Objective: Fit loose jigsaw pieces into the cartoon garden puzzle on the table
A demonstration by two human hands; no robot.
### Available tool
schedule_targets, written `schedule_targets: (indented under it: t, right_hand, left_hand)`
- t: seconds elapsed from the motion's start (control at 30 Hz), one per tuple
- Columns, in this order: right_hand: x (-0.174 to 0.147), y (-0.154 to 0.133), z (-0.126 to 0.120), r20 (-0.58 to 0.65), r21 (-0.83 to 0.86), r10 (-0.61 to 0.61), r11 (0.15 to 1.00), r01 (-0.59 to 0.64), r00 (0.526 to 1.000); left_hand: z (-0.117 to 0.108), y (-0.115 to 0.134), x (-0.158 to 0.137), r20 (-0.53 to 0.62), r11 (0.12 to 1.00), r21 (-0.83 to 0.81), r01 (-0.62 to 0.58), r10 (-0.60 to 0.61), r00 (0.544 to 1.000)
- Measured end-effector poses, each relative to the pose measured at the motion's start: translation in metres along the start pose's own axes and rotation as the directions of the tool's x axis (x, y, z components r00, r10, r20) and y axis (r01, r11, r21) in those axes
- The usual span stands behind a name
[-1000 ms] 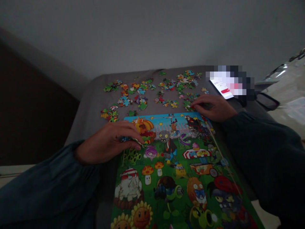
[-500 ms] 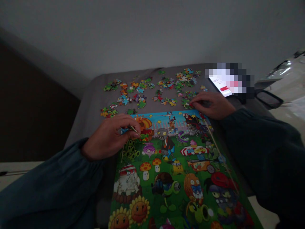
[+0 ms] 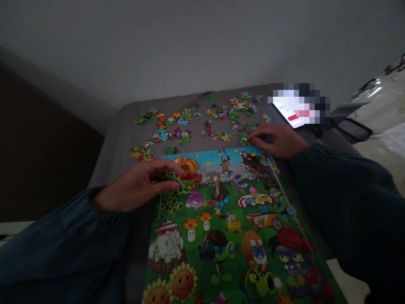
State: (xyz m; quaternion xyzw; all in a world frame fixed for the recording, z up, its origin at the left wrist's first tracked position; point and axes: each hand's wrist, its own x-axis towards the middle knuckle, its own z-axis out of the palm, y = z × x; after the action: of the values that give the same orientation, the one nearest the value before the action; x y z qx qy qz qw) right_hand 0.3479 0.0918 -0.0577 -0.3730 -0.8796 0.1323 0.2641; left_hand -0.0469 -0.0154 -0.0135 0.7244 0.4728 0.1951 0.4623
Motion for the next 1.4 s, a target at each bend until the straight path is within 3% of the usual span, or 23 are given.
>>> schedule_targets:
  t: [0.13, 0.5, 0.8, 1.13, 1.4]
  right_hand:
    - [0.000, -0.001, -0.001, 0.017, 0.002, 0.004, 1.000, -0.004, 1.000]
    - [-0.001, 0.002, 0.000, 0.011, 0.017, 0.004, 1.000, -0.004, 1.000]
    - [-0.003, 0.006, 0.003, -0.006, -0.003, -0.006, 1.000, 0.006, 1.000]
    - [-0.002, 0.003, 0.000, 0.005, 0.002, 0.023, 1.000, -0.023, 1.000]
    - [-0.001, 0.002, 0.001, 0.001, -0.008, 0.007, 1.000, -0.007, 1.000]
  left_hand:
    - [-0.002, 0.000, -0.003, 0.081, 0.999, -0.022, -0.027, 0.029, 0.996]
    - [-0.005, -0.005, -0.004, 0.069, 0.999, -0.047, -0.004, 0.007, 0.998]
    - [-0.007, -0.009, -0.005, 0.125, 0.998, 0.058, -0.012, 0.005, 0.992]
    - [-0.006, -0.011, -0.007, 0.254, 0.998, 0.065, -0.014, -0.003, 0.967]
    - [-0.006, -0.007, -0.006, 0.238, 0.995, 0.100, 0.015, -0.039, 0.971]
